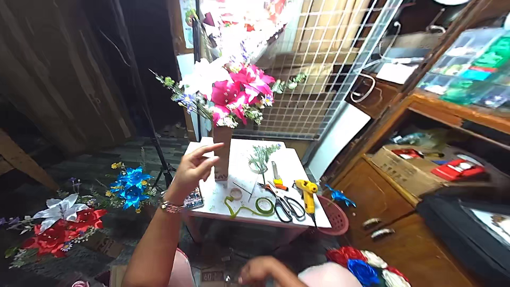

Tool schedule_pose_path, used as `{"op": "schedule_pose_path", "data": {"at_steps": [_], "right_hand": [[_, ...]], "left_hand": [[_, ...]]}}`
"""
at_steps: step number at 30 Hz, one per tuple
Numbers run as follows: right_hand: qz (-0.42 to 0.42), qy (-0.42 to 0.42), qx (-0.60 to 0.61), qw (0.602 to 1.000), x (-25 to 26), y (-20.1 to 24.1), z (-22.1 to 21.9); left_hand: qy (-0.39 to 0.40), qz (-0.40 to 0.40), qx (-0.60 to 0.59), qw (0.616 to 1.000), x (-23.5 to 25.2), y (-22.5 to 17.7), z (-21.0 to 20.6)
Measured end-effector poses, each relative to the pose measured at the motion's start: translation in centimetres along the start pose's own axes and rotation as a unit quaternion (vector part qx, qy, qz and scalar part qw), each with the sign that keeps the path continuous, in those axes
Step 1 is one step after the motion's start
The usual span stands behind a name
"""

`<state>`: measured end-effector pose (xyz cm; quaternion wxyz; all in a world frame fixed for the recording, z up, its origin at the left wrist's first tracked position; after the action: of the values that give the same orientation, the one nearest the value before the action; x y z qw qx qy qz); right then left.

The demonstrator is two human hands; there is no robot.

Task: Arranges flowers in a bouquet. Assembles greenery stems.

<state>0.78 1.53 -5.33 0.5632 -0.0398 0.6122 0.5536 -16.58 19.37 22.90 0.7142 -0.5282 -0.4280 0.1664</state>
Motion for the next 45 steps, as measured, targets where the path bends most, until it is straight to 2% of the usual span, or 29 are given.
{"op": "schedule_pose_path", "data": {"at_steps": [3,4,6,9,10,12,15,19,23,29,34,38,42,45], "right_hand": [[0.167,-0.038,0.103,0.98,-6.3,5.0,4.7],[0.197,-0.082,0.111,0.971,-8.2,6.3,6.8],[0.207,-0.226,0.1,0.947,-10.6,7.8,11.7],[0.147,-0.45,0.067,0.878,-9.2,6.9,19.3],[0.12,-0.493,0.064,0.859,-8.3,6.3,21.6],[0.054,-0.522,0.043,0.85,-6.6,5.9,24.9],[-0.061,-0.492,-0.018,0.868,-4.6,6.0,27.6],[-0.154,-0.466,-0.042,0.87,-3.5,7.4,27.6],[-0.171,-0.481,0.005,0.86,-3.1,7.3,27.9],[-0.068,-0.542,0.095,0.832,-2.5,4.2,29.2],[0.057,-0.581,0.19,0.789,-3.8,4.1,29.2],[0.101,-0.61,0.22,0.755,-5.7,4.7,29.6],[0.153,-0.637,0.244,0.715,-7.8,5.1,28.6],[0.189,-0.665,0.236,0.683,-9.5,4.7,26.2]], "left_hand": [[-0.083,0.056,-0.105,0.989,-3.0,5.1,2.0],[-0.114,0.072,-0.131,0.982,-3.9,6.8,2.3],[-0.176,0.119,-0.159,0.964,-5.7,9.8,2.2],[-0.218,0.198,-0.174,0.94,-7.9,13.4,1.4],[-0.227,0.218,-0.178,0.932,-8.4,14.4,1.2],[-0.24,0.244,-0.179,0.922,-8.9,15.4,0.7],[-0.225,0.25,-0.164,0.927,-8.7,15.4,0.4],[-0.214,0.246,-0.145,0.934,-8.9,15.7,0.5],[-0.215,0.246,-0.148,0.933,-9.0,15.8,0.9],[-0.212,0.249,-0.141,0.934,-9.2,15.9,0.8],[-0.189,0.254,-0.113,0.942,-9.1,16.0,0.1],[-0.15,0.256,-0.081,0.952,-8.8,16.0,-1.0],[-0.123,0.258,-0.071,0.956,-8.5,16.7,-1.9],[-0.109,0.262,-0.059,0.957,-8.6,16.9,-2.4]]}}
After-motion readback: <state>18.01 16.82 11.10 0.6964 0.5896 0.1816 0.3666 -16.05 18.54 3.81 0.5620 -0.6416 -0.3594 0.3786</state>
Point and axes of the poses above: each hand's wrist, its own x-axis towards the middle knuckle, its own z-axis out of the back of the hand, y = z × x, the point moved 2 cm from there along x, towards the middle knuckle, and after that the axes turned 7 degrees about z, right-handed, at the moved point
